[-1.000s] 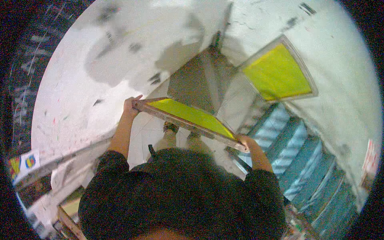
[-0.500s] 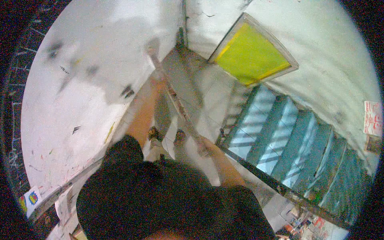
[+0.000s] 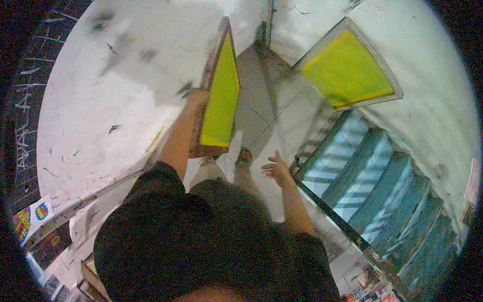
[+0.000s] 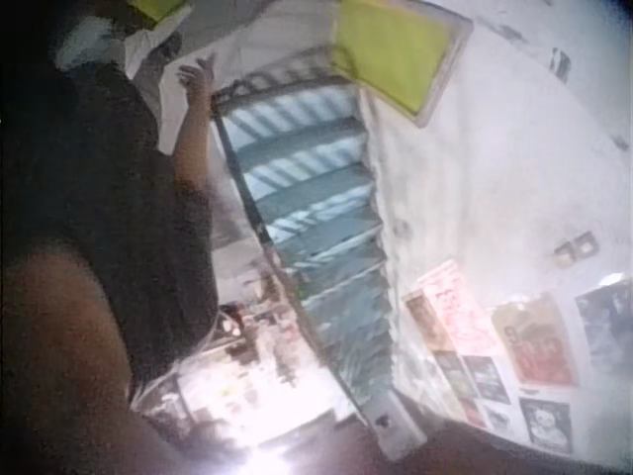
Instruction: The person assembles flat cardboard pieces into small boxes by folding and interlocking tabs, then stacks the finished boxes. The person also picks up and places several large framed screens against a wall.
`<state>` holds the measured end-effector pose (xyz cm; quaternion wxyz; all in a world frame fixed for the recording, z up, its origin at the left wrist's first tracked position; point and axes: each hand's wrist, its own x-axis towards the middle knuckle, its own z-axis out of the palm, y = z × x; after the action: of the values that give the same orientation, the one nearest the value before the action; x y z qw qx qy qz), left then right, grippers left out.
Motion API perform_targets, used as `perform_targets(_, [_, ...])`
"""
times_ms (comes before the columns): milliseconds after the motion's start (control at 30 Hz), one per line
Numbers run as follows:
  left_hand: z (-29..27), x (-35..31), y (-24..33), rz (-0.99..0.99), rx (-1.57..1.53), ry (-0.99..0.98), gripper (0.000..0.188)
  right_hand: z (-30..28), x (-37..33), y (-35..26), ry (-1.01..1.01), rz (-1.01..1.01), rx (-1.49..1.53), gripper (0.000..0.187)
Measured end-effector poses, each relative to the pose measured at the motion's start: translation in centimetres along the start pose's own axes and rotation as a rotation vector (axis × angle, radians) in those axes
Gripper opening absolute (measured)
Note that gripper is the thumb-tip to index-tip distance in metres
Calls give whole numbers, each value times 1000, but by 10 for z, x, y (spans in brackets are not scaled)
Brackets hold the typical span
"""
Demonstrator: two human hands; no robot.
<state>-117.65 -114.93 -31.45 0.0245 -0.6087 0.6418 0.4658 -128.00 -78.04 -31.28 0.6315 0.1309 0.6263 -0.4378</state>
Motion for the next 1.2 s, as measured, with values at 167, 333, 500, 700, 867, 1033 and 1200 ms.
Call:
perform_targets(167, [-93, 6, -46, -17, 265, 106, 42, -24, -32, 5, 316, -146, 435, 62])
perform_targets(333, [-145, 10, -93, 138, 476, 105, 37, 8, -57, 28, 347, -153, 555, 56])
perform_targets(500, [-186, 34, -127, 232, 530, 75, 35, 43, -53, 37, 335, -156, 546, 53])
perform_targets(700, [-218, 78, -158, 339, 574, 150, 44, 64, -46, 31, 331, -171, 528, 50])
perform_targets(867, [-204, 40, -153, 723, 548, 541, 57, 78, -51, 35, 434, -158, 487, 44])
perform_targets(1033, [-198, -2, -150, 578, 615, 431, 60, 76, -57, 60, 478, -168, 511, 42])
perform_targets(1200, [-213, 47, -160, 298, 590, 475, 55, 56, -59, 97, 509, -197, 523, 44])
